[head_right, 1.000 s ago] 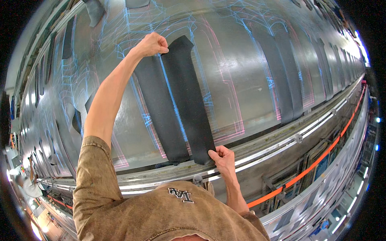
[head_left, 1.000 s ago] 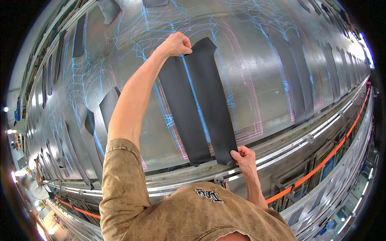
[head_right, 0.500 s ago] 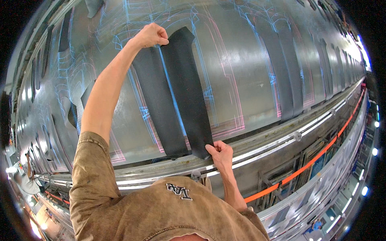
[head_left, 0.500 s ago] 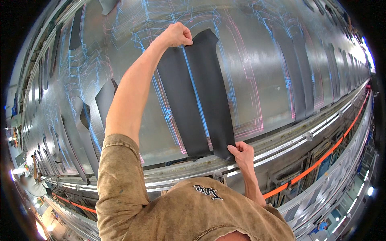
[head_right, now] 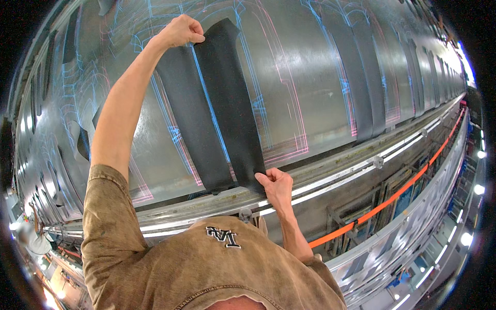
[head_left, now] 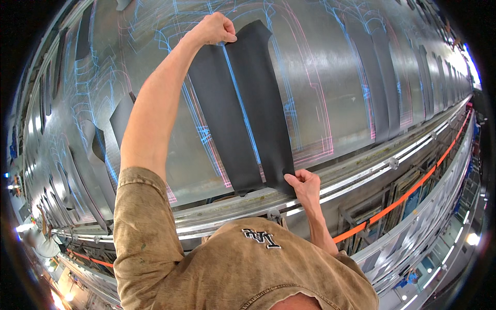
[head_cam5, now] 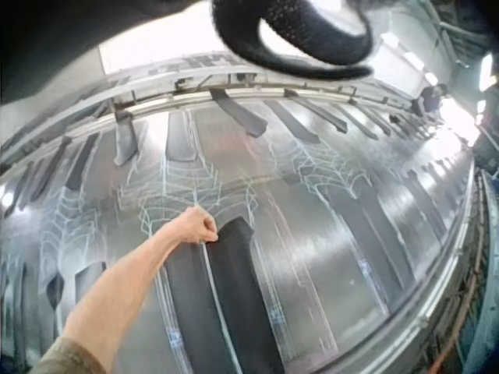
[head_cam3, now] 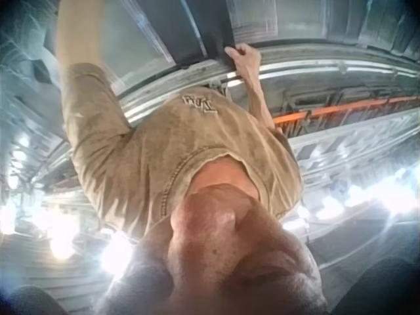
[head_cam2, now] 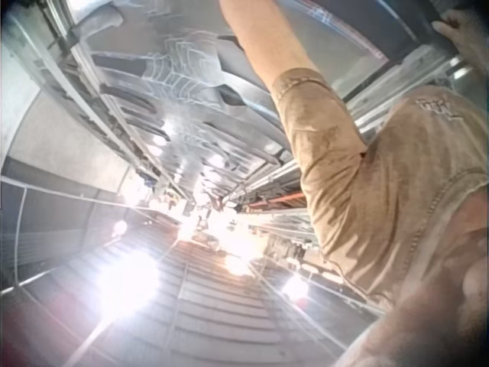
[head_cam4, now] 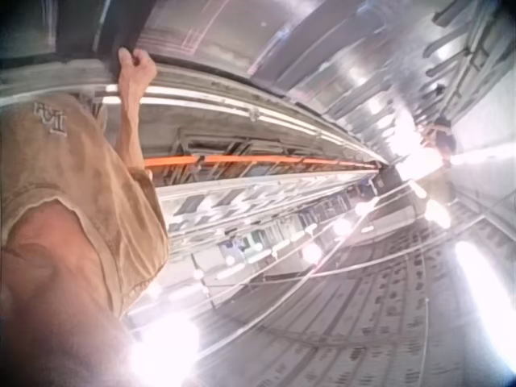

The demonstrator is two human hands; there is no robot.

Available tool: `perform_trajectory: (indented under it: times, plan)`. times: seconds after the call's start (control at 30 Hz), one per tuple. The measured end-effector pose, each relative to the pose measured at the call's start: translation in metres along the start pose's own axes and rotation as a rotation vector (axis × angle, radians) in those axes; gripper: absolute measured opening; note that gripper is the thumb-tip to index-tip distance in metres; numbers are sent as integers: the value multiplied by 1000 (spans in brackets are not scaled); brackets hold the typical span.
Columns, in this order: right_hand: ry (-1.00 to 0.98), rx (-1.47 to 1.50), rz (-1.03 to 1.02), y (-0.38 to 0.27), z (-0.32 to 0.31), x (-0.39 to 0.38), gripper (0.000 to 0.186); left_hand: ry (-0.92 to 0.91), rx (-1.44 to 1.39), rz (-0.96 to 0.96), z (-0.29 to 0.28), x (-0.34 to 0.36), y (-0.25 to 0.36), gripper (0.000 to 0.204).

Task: The person places and smooths black rectangular material pieces onto a large curved metallic surface marked with blue and pink grid lines. They align the pieces with the markings and press them down with their hands to ensure adhesion.

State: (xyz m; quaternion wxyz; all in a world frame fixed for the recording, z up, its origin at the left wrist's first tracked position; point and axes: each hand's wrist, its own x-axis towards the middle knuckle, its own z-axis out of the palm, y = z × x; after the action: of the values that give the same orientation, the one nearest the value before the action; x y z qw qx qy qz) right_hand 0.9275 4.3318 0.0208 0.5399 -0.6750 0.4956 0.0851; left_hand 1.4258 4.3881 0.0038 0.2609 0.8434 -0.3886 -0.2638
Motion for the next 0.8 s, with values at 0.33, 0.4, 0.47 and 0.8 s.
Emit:
perform_trajectory:
  times: [0.33,0.4,0.47,0.8]
  plan:
    - [17,-47,-18,-3,1,0,26,-3,-6,-4,3,2,-4,19]
    - [18,-57,-24,-6,1,-1,26,-5,-5,2,3,2,-5,19]
    - [20,-67,-17,-8,1,-1,26,-2,2,16,4,2,-5,20]
    - [121,-236,-118,-13,5,-5,30,597,621,151,40,-34,24,53]
